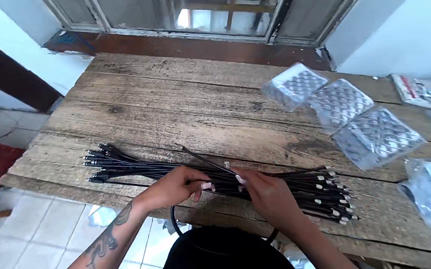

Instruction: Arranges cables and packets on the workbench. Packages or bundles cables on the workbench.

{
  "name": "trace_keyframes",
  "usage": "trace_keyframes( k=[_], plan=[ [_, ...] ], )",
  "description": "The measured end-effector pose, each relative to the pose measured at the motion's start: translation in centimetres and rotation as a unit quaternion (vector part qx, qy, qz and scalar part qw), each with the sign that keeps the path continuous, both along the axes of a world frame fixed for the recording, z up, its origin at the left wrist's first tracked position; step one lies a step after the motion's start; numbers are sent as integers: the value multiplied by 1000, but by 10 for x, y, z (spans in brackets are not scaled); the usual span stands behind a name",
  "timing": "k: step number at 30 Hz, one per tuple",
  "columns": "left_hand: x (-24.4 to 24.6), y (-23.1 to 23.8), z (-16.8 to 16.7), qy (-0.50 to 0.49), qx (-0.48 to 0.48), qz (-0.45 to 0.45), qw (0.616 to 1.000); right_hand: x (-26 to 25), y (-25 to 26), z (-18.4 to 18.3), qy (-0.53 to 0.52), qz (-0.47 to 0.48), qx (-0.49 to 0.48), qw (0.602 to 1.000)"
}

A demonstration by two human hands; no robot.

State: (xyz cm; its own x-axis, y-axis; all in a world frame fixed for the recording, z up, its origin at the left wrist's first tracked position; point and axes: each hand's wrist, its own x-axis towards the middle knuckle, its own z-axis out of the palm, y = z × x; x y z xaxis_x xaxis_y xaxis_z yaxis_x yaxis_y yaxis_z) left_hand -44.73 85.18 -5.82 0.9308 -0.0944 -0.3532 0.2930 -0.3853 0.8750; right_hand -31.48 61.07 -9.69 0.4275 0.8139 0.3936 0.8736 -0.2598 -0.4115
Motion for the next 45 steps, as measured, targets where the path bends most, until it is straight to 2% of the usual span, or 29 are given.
trace_keyframes(
  k=[2, 5, 8, 10, 13, 15, 17, 19, 21, 24, 27, 31, 33, 38, 40, 42, 45],
  plan=[
    [-10, -7, -21, -29, -37, 118, 992, -1, -17, -7, 28, -19, -13, 999],
    [-51, -48, -77, -110, -108, 293, 944, -6, -39, -17, 21, -56, -37, 998],
    [-65, -93, -115, -239, -110, 354, 898, -21, -52, -21, 11, -86, -76, 993],
    [-41, -111, -111, -292, -106, 383, 870, -35, -55, -22, 58, -97, -87, 990],
    [3, -136, -83, -334, -140, 419, 833, -50, -60, -20, 188, -100, -98, 972],
    [26, -152, -71, -332, -168, 403, 836, -55, -70, -20, 269, -129, -72, 952],
    [47, -161, -70, -303, -184, 338, 872, -61, -82, -18, 311, -201, -23, 929],
    [74, -159, -77, -273, -147, 205, 928, -63, -99, -17, 303, -293, 4, 907],
    [113, -151, -83, -238, -40, 72, 968, -56, -129, -22, 228, -396, -1, 889],
    [188, -165, -84, -144, 134, -57, 979, -40, -197, -24, 167, -501, -40, 848],
    [278, -219, -96, -118, 204, -154, 960, -25, -250, -23, 193, -546, -44, 814],
    [384, -305, -140, -219, 243, -159, 932, -9, -282, -31, 218, -579, -7, 786],
    [422, -336, -157, -260, 215, -162, 927, -6, -287, -40, 235, -587, 17, 774],
    [461, -375, -174, -257, 214, -115, 935, 6, -296, -62, 284, -593, 57, 751],
    [462, -374, -170, -260, 219, -115, 933, 15, -300, -64, 280, -591, 47, 756],
    [454, -358, -152, -264, 213, -127, 932, 26, -302, -61, 269, -588, 28, 763],
    [423, -276, -101, -305, 201, -105, 925, 34, -302, -57, 252, -573, 15, 780]
  ],
)
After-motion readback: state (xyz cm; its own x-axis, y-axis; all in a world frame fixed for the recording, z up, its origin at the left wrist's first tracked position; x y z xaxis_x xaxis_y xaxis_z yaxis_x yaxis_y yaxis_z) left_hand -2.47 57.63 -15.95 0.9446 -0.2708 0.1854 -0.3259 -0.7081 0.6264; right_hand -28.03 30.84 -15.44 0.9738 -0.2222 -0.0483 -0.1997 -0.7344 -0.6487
